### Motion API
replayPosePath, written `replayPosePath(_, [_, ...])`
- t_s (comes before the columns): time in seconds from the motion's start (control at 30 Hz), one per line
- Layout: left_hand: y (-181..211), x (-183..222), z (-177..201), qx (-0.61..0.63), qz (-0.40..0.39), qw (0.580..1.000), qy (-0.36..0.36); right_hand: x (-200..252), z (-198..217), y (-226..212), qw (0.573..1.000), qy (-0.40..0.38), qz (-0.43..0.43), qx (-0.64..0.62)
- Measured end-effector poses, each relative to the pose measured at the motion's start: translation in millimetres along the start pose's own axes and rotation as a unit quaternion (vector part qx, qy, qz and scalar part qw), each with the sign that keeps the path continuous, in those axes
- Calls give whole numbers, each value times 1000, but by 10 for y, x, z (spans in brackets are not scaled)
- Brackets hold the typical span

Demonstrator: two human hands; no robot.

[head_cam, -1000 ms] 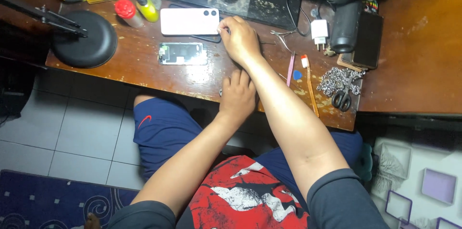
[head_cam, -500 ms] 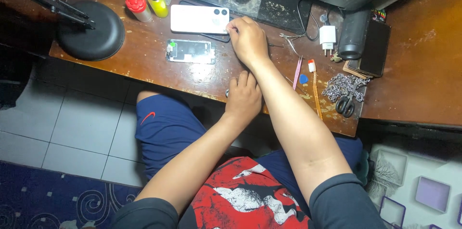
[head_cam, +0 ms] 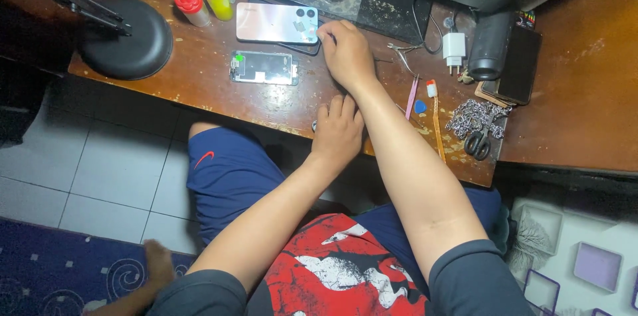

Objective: Disassembling and inspecting the internal components of a smartphone at a repair bench

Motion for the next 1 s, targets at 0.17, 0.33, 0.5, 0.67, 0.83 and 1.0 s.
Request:
replayPosePath(0.17, [-33, 51, -80, 13, 9, 1000, -8, 233, 582, 81, 998, 28, -7, -64])
replayPosePath(0.33, [-47, -64, -55, 126, 38, 986, -98, 946, 1200, 668, 978, 174, 38, -107])
replayPosePath(0.5, [-364, -248, -146, 260, 178, 940, -127, 1716, 1181, 1168, 953, 225, -75, -191])
replayPosePath(0.67, [-527, -301, -370, 263, 263, 896, -241, 1978, 987, 1243, 933, 282, -73, -213])
replayPosePath(0.83, [-597, -119, -588, 352, 378, 818, -253, 2076, 920, 1270, 918, 329, -101, -198])
replayPosePath(1.0, [-467, 65, -661, 589, 475, 628, -183, 2070, 973, 1313, 897, 350, -112, -246])
Point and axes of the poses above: each hand's wrist, its own x-axis away from the middle knuckle, its own z-axis out of the back of the hand, y = z × x, the point moved 10 cm from there along -x, towards the middle knuckle, and after that the axes turned 12 degrees about x, right-handed, at the moved point
